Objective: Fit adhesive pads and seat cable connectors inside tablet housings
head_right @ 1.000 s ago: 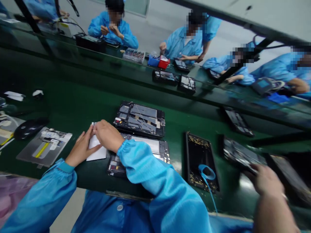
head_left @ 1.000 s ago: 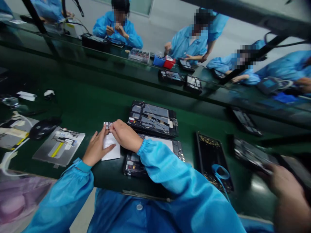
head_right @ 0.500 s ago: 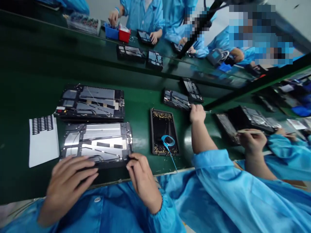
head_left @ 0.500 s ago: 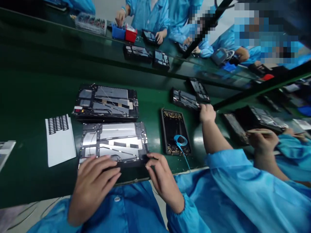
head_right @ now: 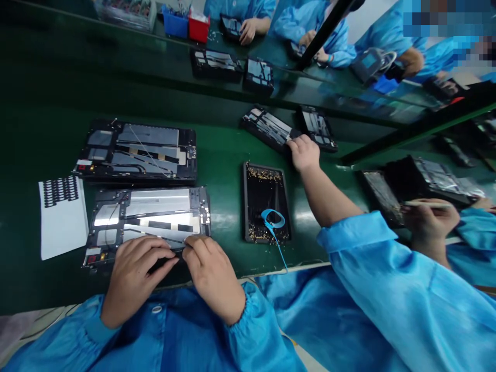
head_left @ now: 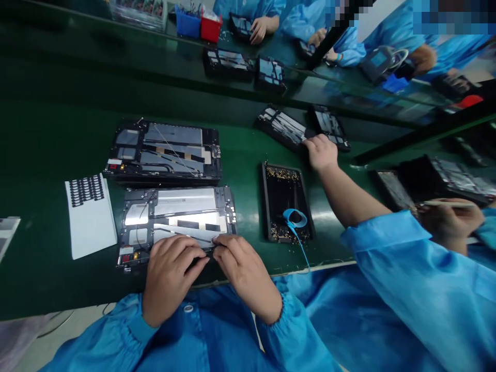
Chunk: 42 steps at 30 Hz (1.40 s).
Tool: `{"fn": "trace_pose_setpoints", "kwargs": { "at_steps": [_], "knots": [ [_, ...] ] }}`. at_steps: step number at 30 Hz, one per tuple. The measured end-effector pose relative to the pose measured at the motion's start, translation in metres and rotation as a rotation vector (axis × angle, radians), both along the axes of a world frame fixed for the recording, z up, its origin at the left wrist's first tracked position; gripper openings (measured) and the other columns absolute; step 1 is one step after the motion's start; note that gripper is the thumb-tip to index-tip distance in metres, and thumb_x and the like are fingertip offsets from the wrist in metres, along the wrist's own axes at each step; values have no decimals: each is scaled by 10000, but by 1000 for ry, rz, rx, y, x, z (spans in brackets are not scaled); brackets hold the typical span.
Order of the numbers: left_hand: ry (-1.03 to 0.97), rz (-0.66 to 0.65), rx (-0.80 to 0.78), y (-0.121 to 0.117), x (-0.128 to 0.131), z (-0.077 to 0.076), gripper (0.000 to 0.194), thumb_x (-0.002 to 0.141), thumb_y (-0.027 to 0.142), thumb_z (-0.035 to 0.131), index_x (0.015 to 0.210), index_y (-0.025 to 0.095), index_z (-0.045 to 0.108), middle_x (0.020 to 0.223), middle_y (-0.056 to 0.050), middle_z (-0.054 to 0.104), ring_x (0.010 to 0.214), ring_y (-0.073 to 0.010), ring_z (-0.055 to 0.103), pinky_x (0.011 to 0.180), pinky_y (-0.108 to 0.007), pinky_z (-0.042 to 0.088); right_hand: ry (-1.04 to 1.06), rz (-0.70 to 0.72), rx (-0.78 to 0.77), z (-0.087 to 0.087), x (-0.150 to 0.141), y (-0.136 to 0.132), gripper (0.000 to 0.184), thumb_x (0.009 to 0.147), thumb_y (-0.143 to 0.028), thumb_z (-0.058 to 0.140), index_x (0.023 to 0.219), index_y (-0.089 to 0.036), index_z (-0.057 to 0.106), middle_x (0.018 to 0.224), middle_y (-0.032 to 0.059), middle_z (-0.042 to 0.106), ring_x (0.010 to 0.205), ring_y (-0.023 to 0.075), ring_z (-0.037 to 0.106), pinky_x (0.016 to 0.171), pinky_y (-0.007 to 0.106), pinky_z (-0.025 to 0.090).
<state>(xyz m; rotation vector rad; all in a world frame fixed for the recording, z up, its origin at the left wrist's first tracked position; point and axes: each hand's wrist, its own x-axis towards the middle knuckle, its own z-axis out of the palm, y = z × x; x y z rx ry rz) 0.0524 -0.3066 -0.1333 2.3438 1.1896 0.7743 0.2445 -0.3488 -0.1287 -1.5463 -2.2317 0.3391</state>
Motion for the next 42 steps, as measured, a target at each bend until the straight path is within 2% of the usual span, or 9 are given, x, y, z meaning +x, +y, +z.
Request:
{"fn": "trace_pose_setpoints", "kwargs": {
  "at_steps": [9, 15, 20, 28, 42],
  "knots": [
    [3, 10, 23, 2, 5, 1, 109, 959, 227, 632, 895, 265, 711, 974, 12, 719, 993, -216, 621, 883, -392, 376, -18, 2, -14, 4, -3, 3, 138, 1017, -166, 512, 1082, -162, 633, 1182, 106, 663, 1063, 249, 607, 937, 407, 574],
    [30, 8, 36, 2, 7, 5, 107, 961, 219, 629, 902, 264, 705, 977, 8, 711, 997, -222, 614, 879, -401, 361, 232, -50, 35, -5, 8, -2, 110, 1000, -147, 557, 1073, -190, 628, 1160, 101, 656, 1089, 209, 628, 941, 357, 581],
    [67, -17, 73, 4, 11, 4, 94, 970, 244, 620, 897, 235, 678, 954, -8, 703, 990, -226, 608, 883, -399, 367, 299, -114, 94, -13, 10, -6, 129, 987, -152, 582, 1091, -207, 635, 1136, 103, 657, 1091, 216, 640, 923, 372, 585],
    [55, -36, 54, 7, 11, 0, 85, 959, 238, 640, 880, 240, 670, 932, -3, 691, 941, -216, 582, 812, -373, 370, 265, -114, 92, -15, 7, -3, 87, 981, -150, 592, 1032, -193, 647, 1083, 95, 664, 1032, 216, 629, 889, 362, 570],
    [68, -38, 40, 9, 14, 1, 104, 962, 226, 626, 869, 245, 668, 942, -9, 681, 951, -220, 574, 808, -376, 378, 155, -119, 136, -13, 3, -5, 139, 993, -140, 551, 1070, -170, 663, 1097, 115, 689, 1050, 226, 636, 902, 369, 596]
  ]
}}
